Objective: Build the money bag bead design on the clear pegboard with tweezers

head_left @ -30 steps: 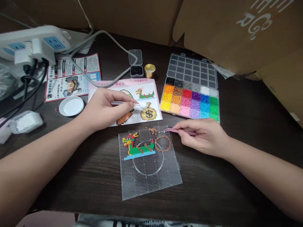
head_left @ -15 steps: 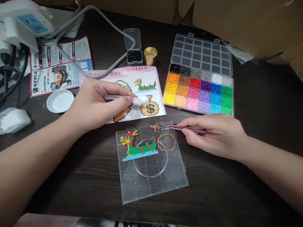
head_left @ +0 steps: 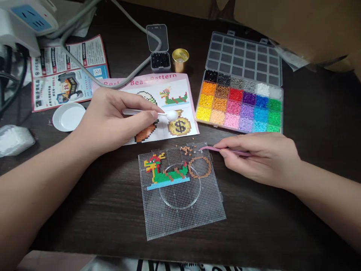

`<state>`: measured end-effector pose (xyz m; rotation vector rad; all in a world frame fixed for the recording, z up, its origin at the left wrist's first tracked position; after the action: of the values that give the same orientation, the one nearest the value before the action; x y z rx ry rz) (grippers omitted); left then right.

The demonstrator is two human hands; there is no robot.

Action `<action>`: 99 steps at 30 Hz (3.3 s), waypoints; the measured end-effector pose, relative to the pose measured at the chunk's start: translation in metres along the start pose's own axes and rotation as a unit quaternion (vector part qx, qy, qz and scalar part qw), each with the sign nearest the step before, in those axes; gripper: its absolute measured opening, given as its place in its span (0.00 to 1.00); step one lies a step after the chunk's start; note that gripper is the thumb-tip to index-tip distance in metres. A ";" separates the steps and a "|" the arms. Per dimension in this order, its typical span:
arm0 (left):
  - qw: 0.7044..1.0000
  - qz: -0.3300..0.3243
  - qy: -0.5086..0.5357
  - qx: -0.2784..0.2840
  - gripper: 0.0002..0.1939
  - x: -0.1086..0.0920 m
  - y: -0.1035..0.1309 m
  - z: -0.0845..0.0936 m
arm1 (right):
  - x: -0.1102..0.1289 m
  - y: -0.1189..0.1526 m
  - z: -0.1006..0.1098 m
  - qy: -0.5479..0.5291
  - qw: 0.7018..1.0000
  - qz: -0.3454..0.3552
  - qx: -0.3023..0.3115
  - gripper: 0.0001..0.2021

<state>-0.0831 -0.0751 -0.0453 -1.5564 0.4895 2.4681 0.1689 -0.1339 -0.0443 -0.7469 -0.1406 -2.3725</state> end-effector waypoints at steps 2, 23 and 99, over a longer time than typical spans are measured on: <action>1.000 -0.001 0.002 0.004 0.05 0.000 0.000 0.000 | 0.000 -0.001 0.000 0.003 1.000 0.003 -0.002 0.06; 1.000 -0.003 0.000 0.002 0.04 0.001 -0.001 -0.001 | 0.001 0.002 -0.003 -0.037 0.998 0.056 0.010 0.06; 0.999 -0.043 -0.031 0.009 0.06 0.001 -0.004 -0.003 | 0.004 -0.001 -0.003 -0.072 0.995 0.074 -0.007 0.06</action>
<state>-0.0798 -0.0721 -0.0480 -1.4570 0.4252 2.4318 0.1642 -0.1360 -0.0446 -0.9033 -0.1254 -2.1815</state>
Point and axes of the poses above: each hand's wrist, its own y-axis away from the middle knuckle, its own z-axis out of the back of the hand, x = y × z, the point moved 4 cm from there along -y, towards the middle knuckle, and after that the axes turned 9 degrees about x, right-handed, at the moved point
